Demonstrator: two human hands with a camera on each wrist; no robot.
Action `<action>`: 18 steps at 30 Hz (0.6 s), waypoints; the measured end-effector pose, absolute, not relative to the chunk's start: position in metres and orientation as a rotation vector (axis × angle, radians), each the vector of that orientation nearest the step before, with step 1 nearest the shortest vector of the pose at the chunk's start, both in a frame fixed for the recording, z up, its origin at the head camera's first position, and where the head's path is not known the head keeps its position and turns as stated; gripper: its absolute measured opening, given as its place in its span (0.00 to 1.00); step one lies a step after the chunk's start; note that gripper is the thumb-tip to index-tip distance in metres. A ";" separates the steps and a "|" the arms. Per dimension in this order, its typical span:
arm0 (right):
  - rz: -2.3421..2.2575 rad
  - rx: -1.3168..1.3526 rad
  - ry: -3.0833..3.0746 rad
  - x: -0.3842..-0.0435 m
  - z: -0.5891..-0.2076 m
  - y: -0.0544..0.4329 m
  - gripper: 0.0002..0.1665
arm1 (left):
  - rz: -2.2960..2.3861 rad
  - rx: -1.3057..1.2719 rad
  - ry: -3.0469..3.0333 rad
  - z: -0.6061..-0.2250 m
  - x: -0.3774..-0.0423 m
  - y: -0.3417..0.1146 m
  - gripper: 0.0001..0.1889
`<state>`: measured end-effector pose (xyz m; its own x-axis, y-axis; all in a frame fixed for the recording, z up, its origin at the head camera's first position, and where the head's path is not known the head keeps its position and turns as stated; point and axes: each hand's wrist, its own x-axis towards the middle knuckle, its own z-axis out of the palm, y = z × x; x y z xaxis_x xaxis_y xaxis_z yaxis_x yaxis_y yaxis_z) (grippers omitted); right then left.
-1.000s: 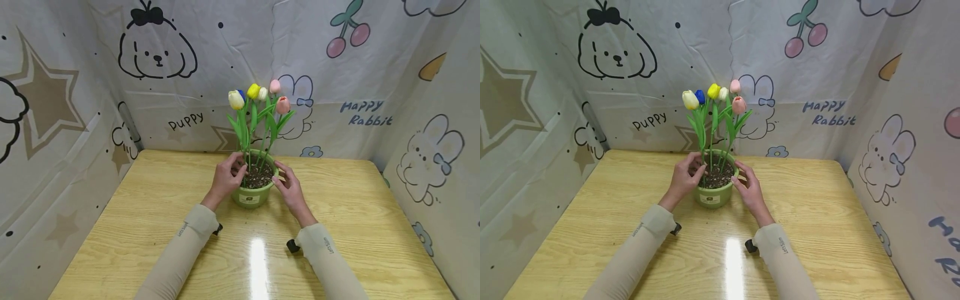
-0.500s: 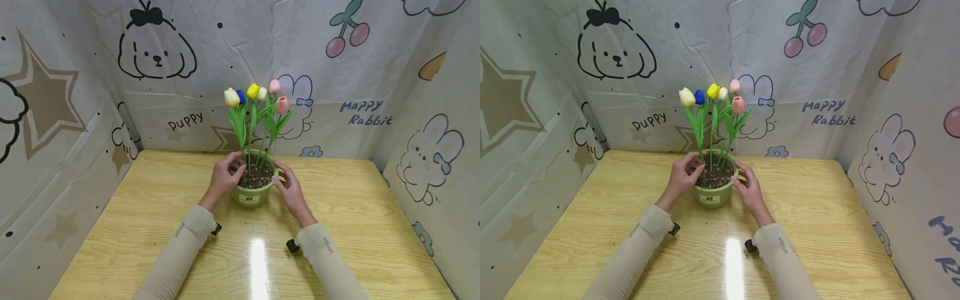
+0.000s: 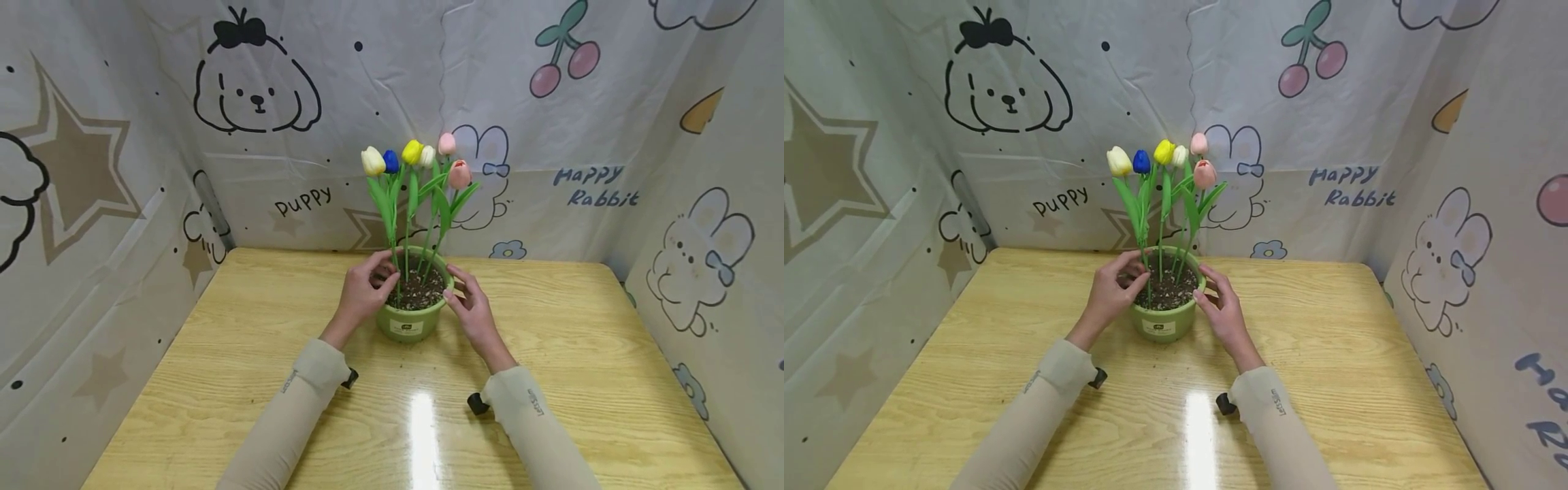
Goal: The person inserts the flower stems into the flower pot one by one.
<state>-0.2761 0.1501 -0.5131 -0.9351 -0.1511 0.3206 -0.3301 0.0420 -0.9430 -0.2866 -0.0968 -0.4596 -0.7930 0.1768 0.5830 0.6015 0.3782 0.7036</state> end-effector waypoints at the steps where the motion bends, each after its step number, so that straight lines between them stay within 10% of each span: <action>1: 2.026 0.506 -2.165 -0.276 -0.513 0.150 0.32 | -1.395 -0.671 -2.232 -0.459 -0.286 -0.097 0.19; 18: 2.014 0.504 -2.179 -0.276 -0.514 0.150 0.32 | -1.373 -0.586 -2.237 -0.457 -0.287 -0.105 0.21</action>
